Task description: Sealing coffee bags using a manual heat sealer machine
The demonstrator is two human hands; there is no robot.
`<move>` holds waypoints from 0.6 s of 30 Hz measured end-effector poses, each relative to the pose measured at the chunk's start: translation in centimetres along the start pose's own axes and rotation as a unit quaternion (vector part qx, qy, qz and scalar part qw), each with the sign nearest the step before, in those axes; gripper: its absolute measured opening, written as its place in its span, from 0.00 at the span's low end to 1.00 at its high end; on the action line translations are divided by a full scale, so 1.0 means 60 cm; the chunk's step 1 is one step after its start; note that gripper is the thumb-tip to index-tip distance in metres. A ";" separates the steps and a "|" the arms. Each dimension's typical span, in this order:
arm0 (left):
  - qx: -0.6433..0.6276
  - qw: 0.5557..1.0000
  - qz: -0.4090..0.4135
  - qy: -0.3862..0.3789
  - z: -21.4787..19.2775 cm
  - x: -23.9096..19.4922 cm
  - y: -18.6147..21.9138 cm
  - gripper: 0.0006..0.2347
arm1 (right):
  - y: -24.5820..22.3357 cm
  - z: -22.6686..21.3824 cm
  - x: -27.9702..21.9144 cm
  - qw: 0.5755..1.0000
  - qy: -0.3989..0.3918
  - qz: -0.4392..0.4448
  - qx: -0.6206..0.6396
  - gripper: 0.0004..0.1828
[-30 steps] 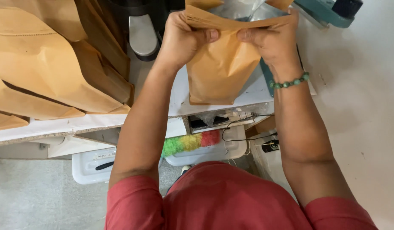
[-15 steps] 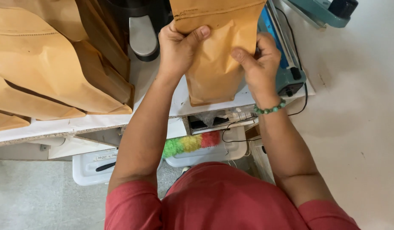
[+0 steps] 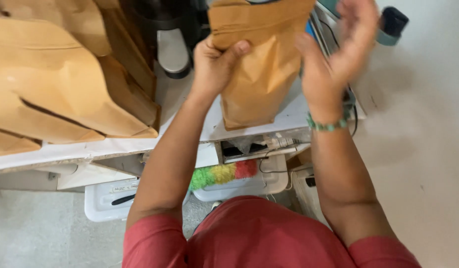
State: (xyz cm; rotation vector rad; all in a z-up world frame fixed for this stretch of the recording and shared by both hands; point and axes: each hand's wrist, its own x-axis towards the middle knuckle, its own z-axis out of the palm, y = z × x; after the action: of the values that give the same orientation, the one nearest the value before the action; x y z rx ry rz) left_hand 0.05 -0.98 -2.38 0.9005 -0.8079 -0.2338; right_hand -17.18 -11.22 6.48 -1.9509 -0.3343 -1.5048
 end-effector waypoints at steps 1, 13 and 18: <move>0.004 1.000 -0.002 0.011 -0.005 0.000 -0.008 0.09 | -0.040 -0.002 0.011 0.985 0.036 -0.108 -0.127 0.16; 0.079 0.997 -0.009 0.020 0.001 -0.003 0.004 0.11 | -0.387 -0.112 -0.084 0.854 -0.298 0.188 -0.382 0.30; 0.082 0.997 -0.013 -0.003 -0.001 -0.002 0.027 0.10 | -0.289 -0.086 -0.086 0.525 -0.263 -0.010 -0.809 0.36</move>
State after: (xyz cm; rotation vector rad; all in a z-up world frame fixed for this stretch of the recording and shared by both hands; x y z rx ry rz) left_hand -0.24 0.12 -1.20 1.0665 -0.8296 -0.1951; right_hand -32.44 -0.33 8.16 -3.7411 1.4263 -0.9877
